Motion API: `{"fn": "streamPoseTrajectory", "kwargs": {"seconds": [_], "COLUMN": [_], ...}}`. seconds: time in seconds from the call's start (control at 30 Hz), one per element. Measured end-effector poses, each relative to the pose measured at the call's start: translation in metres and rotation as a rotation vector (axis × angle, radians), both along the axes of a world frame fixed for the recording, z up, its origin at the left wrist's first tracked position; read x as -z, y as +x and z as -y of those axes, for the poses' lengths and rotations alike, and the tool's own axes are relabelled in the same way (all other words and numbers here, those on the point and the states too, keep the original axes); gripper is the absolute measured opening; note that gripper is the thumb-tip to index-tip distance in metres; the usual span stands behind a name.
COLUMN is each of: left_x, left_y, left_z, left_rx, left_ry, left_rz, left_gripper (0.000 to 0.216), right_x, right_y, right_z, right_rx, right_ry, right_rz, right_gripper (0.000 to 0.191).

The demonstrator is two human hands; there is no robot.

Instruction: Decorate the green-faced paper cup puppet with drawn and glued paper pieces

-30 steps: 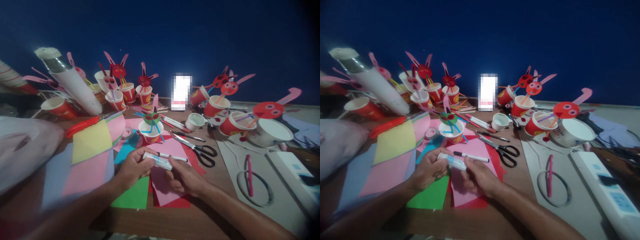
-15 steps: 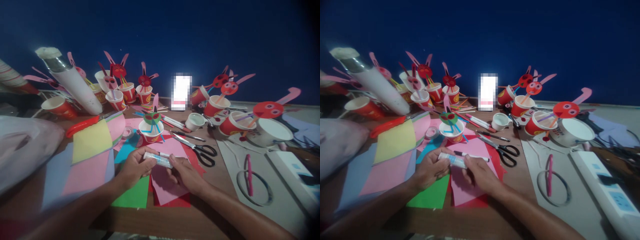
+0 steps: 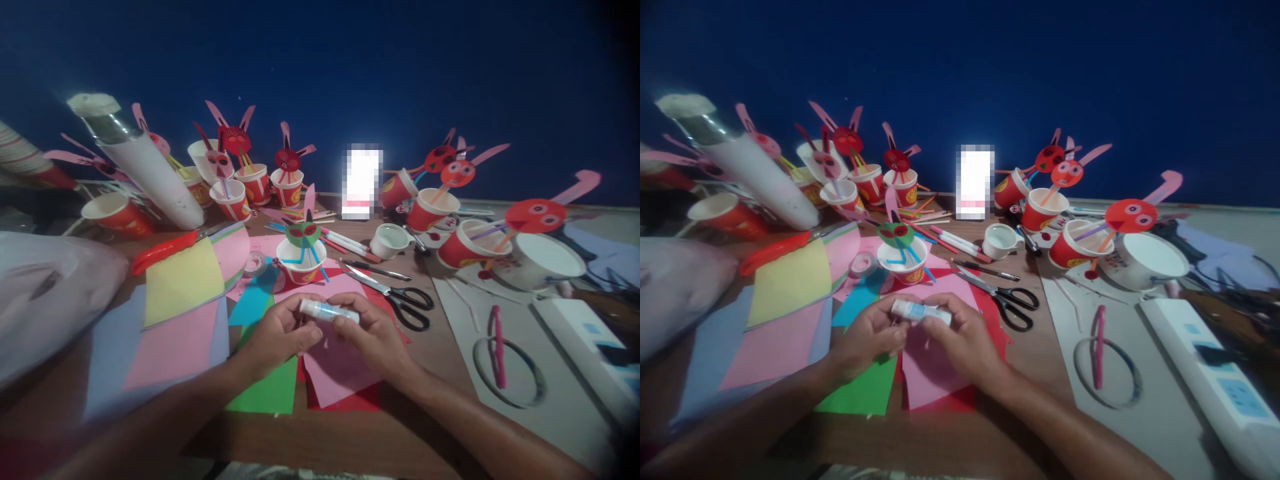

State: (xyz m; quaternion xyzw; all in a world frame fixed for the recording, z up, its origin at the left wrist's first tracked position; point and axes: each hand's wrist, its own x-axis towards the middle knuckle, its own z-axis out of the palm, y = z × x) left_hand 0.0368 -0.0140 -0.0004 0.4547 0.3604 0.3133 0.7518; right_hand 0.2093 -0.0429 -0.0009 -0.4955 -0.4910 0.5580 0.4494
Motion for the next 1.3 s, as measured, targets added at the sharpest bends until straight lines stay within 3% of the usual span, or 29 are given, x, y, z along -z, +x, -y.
{"fn": "streamPoseTrajectory", "kwargs": {"seconds": [0.1, 0.2, 0.43, 0.57, 0.8, 0.97, 1.3], "left_x": [-0.003, -0.006, -0.011, -0.013, -0.013, -0.012, -0.012], "left_y": [-0.002, -0.005, -0.008, -0.008, -0.009, -0.006, -0.005], "left_z": [-0.002, -0.007, -0.014, -0.013, -0.010, -0.007, -0.005], "left_rx": [0.034, -0.004, 0.013, 0.027, 0.063, 0.090, 0.077], "left_ry": [-0.024, -0.149, -0.433, -0.486, -0.487, -0.444, -0.463], "left_rz": [0.109, 0.208, 0.440, 0.472, 0.476, 0.466, 0.473], "left_gripper": [0.054, 0.044, 0.041, 0.050, 0.056, 0.061, 0.062], "right_x": [-0.003, -0.005, -0.014, -0.019, -0.018, -0.014, -0.005], "right_y": [0.010, 0.019, 0.023, 0.023, 0.020, 0.019, 0.018], "right_z": [-0.006, -0.011, -0.009, -0.002, 0.003, 0.002, 0.003], "right_rx": [0.140, 0.254, 0.267, 0.203, 0.035, -0.054, -0.101], "right_ry": [0.059, 0.116, 0.195, 0.304, 0.665, 0.835, 0.929], "right_rz": [-0.084, -0.156, -0.110, 0.170, 0.614, 0.758, 0.910], "right_gripper": [0.019, 0.016, 0.014, 0.013, 0.013, 0.020, 0.020]}}
